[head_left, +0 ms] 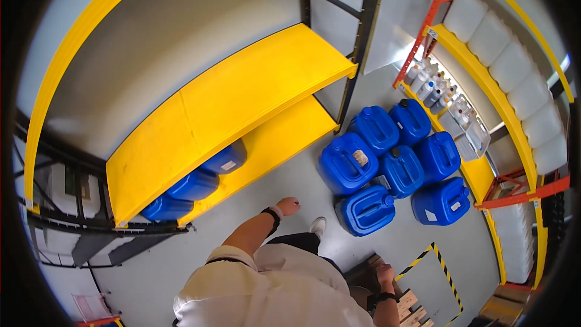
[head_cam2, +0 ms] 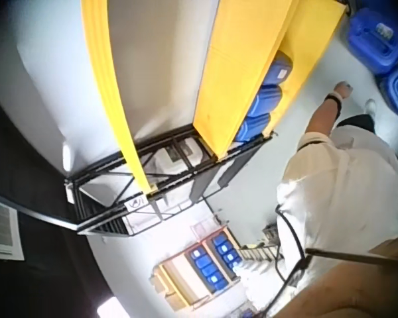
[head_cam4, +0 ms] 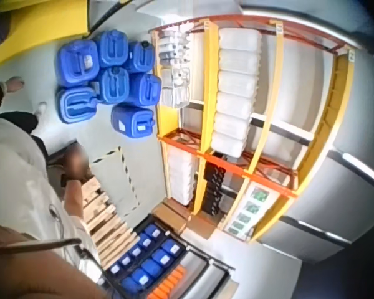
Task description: The person removes multiple blue plastic containers from a yellow metal shelf and places them on the floor. They handle the containers one by one, arranging them in a group on the ground before moving to another shelf.
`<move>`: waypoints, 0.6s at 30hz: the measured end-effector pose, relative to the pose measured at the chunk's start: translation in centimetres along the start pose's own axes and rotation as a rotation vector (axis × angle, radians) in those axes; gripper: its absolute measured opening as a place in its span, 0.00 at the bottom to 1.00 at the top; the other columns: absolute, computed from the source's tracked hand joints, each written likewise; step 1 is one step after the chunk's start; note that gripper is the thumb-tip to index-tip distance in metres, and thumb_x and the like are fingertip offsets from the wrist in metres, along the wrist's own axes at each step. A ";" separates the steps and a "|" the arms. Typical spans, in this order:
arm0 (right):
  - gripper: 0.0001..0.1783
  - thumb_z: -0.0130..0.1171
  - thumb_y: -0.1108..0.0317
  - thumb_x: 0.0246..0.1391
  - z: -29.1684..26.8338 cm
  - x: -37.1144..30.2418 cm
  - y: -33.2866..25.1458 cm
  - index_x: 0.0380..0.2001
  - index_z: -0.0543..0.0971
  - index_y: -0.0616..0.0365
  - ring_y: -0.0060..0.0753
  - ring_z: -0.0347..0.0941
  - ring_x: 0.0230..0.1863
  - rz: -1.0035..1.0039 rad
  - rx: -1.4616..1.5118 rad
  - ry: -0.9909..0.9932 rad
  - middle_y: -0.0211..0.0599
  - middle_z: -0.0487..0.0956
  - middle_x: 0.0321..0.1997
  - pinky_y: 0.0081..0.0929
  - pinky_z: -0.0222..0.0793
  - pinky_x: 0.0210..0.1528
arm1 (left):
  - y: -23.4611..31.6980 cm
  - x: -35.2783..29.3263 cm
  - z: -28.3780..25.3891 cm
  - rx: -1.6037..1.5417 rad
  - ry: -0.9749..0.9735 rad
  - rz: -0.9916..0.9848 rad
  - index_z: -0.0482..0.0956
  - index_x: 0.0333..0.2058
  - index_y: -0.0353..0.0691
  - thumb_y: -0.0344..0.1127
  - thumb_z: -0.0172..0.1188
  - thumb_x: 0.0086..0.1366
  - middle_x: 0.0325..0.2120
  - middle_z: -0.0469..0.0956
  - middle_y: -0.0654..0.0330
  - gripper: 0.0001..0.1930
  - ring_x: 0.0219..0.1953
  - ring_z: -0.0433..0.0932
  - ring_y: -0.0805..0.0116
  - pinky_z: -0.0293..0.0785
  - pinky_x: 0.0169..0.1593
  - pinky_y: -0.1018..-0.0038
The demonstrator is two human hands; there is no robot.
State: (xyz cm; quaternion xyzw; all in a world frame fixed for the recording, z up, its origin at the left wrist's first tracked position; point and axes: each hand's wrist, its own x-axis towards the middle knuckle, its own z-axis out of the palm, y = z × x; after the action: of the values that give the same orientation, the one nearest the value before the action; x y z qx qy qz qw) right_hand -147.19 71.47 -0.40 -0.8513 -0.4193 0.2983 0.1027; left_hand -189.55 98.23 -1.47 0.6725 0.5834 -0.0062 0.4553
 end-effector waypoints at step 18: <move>0.06 0.52 0.67 0.43 20.1 -20.0 15.7 0.22 0.74 0.57 0.26 0.70 0.14 0.252 0.066 -0.301 0.33 0.73 0.14 0.27 0.66 0.16 | -14.7 -18.7 2.1 0.036 -0.080 -0.101 0.75 0.36 0.37 0.48 0.52 0.52 0.36 0.75 0.51 0.20 0.41 0.72 0.54 0.67 0.46 0.66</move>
State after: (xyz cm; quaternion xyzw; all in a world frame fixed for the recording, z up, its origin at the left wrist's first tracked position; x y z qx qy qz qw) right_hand -158.31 44.60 -14.66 -0.8390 -0.3101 0.4462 0.0288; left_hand -206.03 80.99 -1.53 0.6496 0.5978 -0.0667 0.4650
